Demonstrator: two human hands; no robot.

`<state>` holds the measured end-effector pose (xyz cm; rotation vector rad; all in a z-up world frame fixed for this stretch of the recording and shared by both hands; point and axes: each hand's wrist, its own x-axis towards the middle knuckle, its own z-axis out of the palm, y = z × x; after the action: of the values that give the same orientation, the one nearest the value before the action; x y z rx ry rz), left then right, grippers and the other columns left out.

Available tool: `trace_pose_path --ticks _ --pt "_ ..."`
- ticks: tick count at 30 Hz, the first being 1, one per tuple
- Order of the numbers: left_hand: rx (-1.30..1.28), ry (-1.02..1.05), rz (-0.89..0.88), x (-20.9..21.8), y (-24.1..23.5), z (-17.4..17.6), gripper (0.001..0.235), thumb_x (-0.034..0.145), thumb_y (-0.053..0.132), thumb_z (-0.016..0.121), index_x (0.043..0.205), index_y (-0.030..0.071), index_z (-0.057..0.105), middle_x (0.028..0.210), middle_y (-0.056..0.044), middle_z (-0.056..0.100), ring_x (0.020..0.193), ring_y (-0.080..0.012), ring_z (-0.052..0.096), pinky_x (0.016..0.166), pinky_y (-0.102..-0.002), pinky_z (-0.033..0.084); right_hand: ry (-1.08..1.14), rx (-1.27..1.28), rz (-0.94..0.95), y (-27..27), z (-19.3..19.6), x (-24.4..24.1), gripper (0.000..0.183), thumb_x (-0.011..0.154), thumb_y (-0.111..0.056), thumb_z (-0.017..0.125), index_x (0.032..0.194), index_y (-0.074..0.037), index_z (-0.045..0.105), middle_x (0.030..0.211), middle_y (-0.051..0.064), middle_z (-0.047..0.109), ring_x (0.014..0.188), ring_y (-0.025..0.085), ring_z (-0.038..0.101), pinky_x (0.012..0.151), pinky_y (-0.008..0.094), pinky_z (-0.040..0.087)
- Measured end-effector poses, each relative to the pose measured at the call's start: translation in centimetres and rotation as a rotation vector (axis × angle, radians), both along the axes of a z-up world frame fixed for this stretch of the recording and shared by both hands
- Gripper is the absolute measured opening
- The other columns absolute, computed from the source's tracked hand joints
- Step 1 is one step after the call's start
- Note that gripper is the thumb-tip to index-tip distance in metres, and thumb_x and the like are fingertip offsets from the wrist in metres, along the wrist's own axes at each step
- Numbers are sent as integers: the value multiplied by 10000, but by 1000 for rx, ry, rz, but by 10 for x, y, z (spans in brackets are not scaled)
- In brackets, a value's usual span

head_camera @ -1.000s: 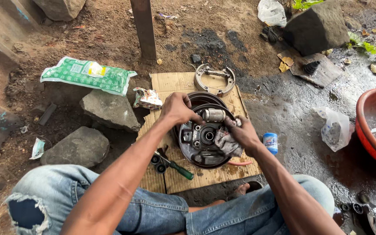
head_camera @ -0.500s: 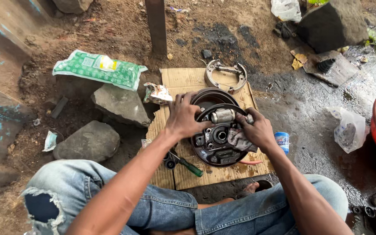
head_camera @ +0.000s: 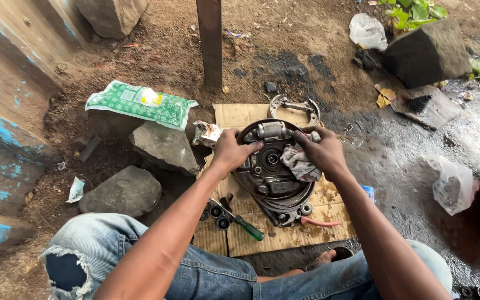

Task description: The person sits on the ground and cleans a brake drum assembly with a cloth, then uses a screwdriver and pliers to remove and reinsert small components. The person wipes the parts and continues adjusting the assembly.

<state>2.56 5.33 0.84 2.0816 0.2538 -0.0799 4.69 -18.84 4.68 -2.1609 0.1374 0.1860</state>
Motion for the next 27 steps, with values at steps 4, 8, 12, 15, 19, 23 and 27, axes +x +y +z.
trace_pose_path --ticks 4,8,12,15,19,23,27 --pt "-126 48 -27 -12 2 -20 496 721 407 875 994 50 663 877 -51 728 805 -172 722 745 -353 587 103 126 21 -14 -9 -10 384 859 -300 791 1203 -138 734 848 98 767 599 104 626 489 275 463" --pt "29 -125 -94 -31 3 -31 701 647 411 961 1056 8 559 1002 -141 652 951 -257 634 850 -406 523 50 -14 100 -21 -26 -24 401 820 -316 794 1182 -154 731 1019 87 735 594 132 704 482 296 582" --pt "99 -24 -101 -40 -3 -25 813 617 522 923 1147 59 515 1106 -119 630 1052 -249 637 931 -417 524 -99 -149 92 -19 -42 -29 343 886 -361 785 1155 -148 776 1037 130 764 590 125 698 560 285 571" --pt "112 25 -136 -46 -2 -20 822 628 609 888 1144 65 554 1116 -125 648 1052 -251 649 942 -417 541 -27 -143 34 -16 -42 -31 330 924 -372 757 1170 -152 773 991 167 801 588 150 672 603 340 571" --pt "170 -22 -157 -51 3 -23 853 646 643 880 1160 56 536 1133 -143 612 1072 -274 625 935 -441 534 120 -77 17 -17 -40 -37 362 936 -405 692 1209 -175 751 1020 195 822 606 204 643 625 451 555" --pt "168 12 -192 -52 2 -21 915 622 663 872 1196 56 500 1160 -145 599 1087 -283 628 937 -457 534 -52 -146 100 -31 -41 -36 427 875 -435 765 1194 -152 746 1175 157 748 735 164 717 741 375 597" --pt "214 -49 -207 -53 1 -20 938 612 680 854 1211 57 491 1194 -152 596 1122 -299 639 952 -461 555 -139 -172 166 -39 -49 -32 401 912 -422 795 1181 -126 768 1222 193 714 966 208 681 868 405 558"
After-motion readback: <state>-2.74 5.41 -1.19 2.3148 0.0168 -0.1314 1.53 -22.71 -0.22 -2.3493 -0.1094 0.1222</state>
